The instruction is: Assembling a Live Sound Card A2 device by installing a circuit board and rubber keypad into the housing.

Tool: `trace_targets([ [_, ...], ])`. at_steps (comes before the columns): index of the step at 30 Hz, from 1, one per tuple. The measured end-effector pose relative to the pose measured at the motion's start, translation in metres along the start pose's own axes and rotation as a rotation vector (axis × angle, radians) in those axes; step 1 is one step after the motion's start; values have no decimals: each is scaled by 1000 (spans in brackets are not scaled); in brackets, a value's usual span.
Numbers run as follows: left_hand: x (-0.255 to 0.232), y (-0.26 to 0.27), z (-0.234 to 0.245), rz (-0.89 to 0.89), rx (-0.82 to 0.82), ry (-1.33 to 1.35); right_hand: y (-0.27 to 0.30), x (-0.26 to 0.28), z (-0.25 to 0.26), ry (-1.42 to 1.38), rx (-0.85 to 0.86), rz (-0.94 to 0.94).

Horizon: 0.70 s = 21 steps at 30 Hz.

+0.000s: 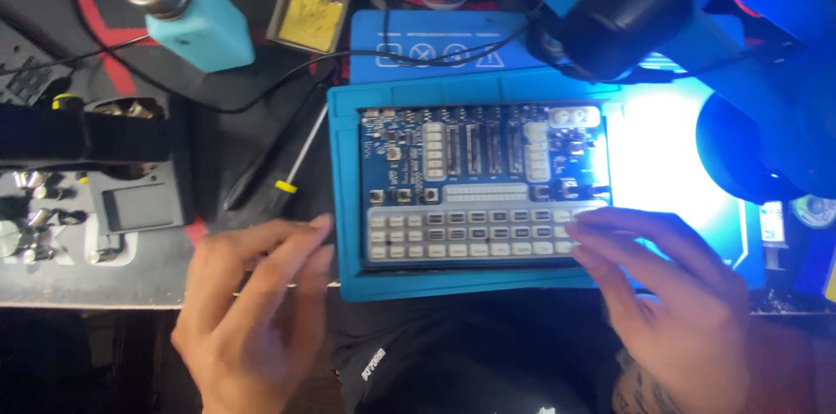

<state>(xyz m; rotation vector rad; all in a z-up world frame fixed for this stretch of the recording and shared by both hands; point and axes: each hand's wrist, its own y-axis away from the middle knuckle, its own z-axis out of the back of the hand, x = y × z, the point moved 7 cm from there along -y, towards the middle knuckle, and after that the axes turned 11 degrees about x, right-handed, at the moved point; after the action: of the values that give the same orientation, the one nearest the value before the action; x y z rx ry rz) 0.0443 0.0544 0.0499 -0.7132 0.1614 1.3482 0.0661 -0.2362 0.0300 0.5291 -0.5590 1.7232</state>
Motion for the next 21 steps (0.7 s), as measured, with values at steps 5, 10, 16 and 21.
trace_targets([
  [5, 8, -3, -4, -138, 154, 72, -18, 38, -30, 58, 65, 245],
  [10, 22, 2, 11, -158, 216, 120, -30, 71, -51, 203, 157, 230],
  [16, 100, 63, 102, 58, -248, 59, -41, 196, -115, -40, 234, 647],
  [21, 245, 141, 188, 592, -914, 265, -28, 332, -213, -285, 433, 838],
])
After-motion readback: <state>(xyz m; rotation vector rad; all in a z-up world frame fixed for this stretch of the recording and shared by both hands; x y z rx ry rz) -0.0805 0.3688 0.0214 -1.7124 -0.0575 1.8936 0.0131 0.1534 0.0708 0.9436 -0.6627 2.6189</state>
